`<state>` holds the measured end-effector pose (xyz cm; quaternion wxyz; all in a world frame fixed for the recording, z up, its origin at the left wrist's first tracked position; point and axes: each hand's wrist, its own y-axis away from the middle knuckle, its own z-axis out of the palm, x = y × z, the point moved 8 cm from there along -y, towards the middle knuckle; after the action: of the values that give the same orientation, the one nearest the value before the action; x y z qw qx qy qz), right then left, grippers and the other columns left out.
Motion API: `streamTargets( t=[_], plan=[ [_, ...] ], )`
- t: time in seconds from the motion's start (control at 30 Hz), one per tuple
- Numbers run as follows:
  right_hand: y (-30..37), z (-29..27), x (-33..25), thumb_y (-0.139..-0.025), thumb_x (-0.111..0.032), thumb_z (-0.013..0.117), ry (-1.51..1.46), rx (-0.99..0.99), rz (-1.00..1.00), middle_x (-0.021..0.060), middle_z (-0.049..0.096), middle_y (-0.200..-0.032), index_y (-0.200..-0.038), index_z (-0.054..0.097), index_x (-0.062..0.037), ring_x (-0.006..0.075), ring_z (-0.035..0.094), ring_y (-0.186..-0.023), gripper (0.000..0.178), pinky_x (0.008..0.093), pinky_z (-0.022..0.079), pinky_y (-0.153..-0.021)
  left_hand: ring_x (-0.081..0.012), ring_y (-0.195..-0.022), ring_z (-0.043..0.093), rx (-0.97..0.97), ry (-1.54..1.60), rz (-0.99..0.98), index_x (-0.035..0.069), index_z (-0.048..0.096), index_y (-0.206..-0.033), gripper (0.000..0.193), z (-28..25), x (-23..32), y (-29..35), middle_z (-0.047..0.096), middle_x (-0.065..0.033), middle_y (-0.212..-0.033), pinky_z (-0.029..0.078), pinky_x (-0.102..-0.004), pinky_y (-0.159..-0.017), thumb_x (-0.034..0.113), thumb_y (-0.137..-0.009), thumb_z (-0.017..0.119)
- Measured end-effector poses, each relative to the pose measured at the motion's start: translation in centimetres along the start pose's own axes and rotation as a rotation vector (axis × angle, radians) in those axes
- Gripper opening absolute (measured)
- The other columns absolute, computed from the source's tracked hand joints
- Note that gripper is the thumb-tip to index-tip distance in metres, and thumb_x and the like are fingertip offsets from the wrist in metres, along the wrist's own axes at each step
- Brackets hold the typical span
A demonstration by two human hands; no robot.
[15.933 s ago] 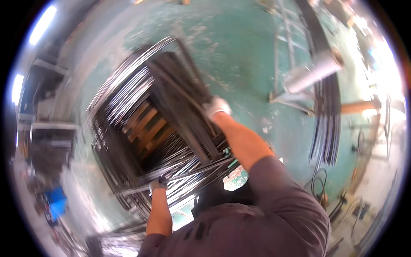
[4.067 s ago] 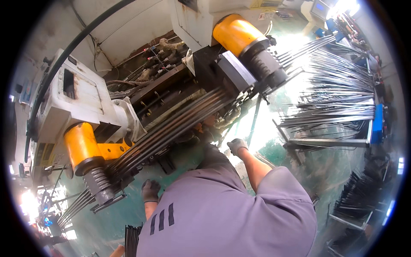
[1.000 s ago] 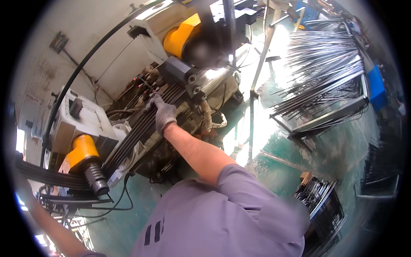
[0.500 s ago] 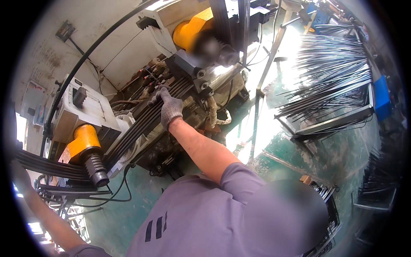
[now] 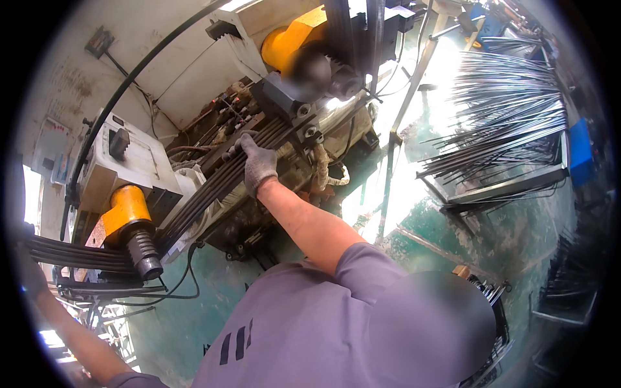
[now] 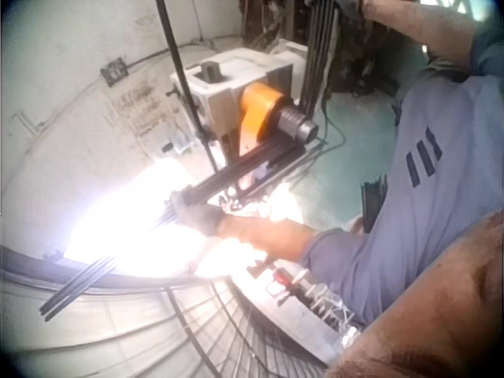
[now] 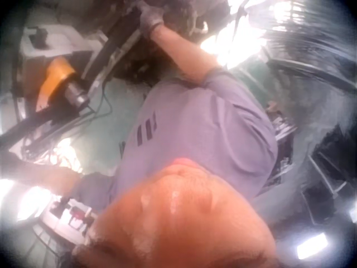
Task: The person repeatedly picks up bundles of long metal rods from a floor pile and feeds them into a yellow and white bending machine. After the machine bends the rods, the person removes the finished pieces and stacks them on a nearby metal rack. The process is continuous and repetitive throughout the clip.
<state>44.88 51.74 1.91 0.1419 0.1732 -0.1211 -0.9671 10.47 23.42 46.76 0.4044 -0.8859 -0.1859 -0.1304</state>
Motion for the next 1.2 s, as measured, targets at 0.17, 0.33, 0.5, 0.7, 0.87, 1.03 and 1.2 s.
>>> streamTargets(
  t=[0.17,0.33,0.5,0.7,0.87,1.03,1.2],
  plan=[
    [-0.3,-1.6,0.2,-0.093,-0.010,0.057,0.041,-0.021,0.033,0.0070,0.058,-0.078,-0.100,0.054,-0.0075,0.0238,0.062,-0.071,0.007,0.0412,0.058,-0.069,-0.0190,-0.113,0.056,-0.134,-0.038,-0.098,0.006,0.056,-0.128,0.038,1.7,-1.5,3.3,0.060,-0.0092,-0.120,0.040,-0.0335,-0.101,0.021,-0.094,0.051],
    [-0.4,-2.4,0.4,-0.094,-0.011,0.057,0.050,0.011,0.080,0.0064,0.059,-0.079,-0.099,0.055,-0.0088,0.0248,0.063,-0.071,0.006,0.0413,0.058,-0.069,-0.0190,-0.107,0.059,-0.364,-0.012,-0.148,0.006,0.055,-0.129,0.040,2.1,-2.6,4.1,0.061,-0.0113,-0.115,0.045,-0.0328,-0.096,0.024,-0.093,0.056],
    [-0.8,-2.8,1.1,-0.095,-0.011,0.055,0.055,-0.034,0.121,0.0054,0.057,-0.079,-0.101,0.053,-0.0100,0.0230,0.061,-0.073,0.007,0.0411,0.057,-0.073,-0.0202,-0.103,0.061,-0.355,-0.019,-0.218,0.002,0.055,-0.130,0.039,1.9,-3.2,4.3,0.062,-0.0118,-0.112,0.046,-0.0323,-0.093,0.017,-0.095,0.050],
    [-0.4,-2.5,1.1,-0.095,-0.009,0.054,0.014,-0.107,0.117,0.0057,0.055,-0.079,-0.100,0.051,-0.0100,0.0213,0.059,-0.075,0.006,0.0397,0.055,-0.074,-0.0186,-0.100,0.061,-0.292,0.061,-0.340,0.006,0.055,-0.131,0.039,1.6,-3.2,4.9,0.064,-0.0110,-0.110,0.045,-0.0308,-0.093,0.015,-0.095,0.043],
    [-0.7,-2.7,0.8,-0.093,-0.005,0.055,0.047,-0.121,0.115,0.0077,0.058,-0.081,-0.100,0.050,-0.0085,0.0222,0.061,-0.076,0.010,0.0385,0.055,-0.073,-0.0173,-0.104,0.060,-0.363,-0.099,-0.174,0.007,0.055,-0.132,0.042,0.7,-4.5,4.4,0.064,-0.0130,-0.115,0.044,-0.0316,-0.096,0.010,-0.091,0.044],
    [-0.7,-2.6,0.7,-0.091,-0.003,0.057,0.098,-0.108,0.101,0.0097,0.061,-0.082,-0.103,0.051,-0.0066,0.0235,0.064,-0.074,0.014,0.0378,0.055,-0.071,-0.0171,-0.102,0.061,-0.323,-0.001,-0.289,0.003,0.058,-0.126,0.036,0.5,-5.0,3.9,0.065,-0.0110,-0.109,0.044,-0.0306,-0.094,0.015,-0.093,0.049],
    [-0.5,-2.6,0.4,-0.091,-0.003,0.057,0.097,-0.073,0.077,0.0100,0.062,-0.083,-0.104,0.051,-0.0060,0.0232,0.064,-0.074,0.014,0.0380,0.056,-0.070,-0.0171,-0.098,0.060,-0.126,0.056,-0.391,0.001,0.060,-0.120,0.043,2.7,-0.3,5.3,0.064,-0.0088,-0.102,0.043,-0.0302,-0.091,0.030,-0.088,0.063]
  ],
)
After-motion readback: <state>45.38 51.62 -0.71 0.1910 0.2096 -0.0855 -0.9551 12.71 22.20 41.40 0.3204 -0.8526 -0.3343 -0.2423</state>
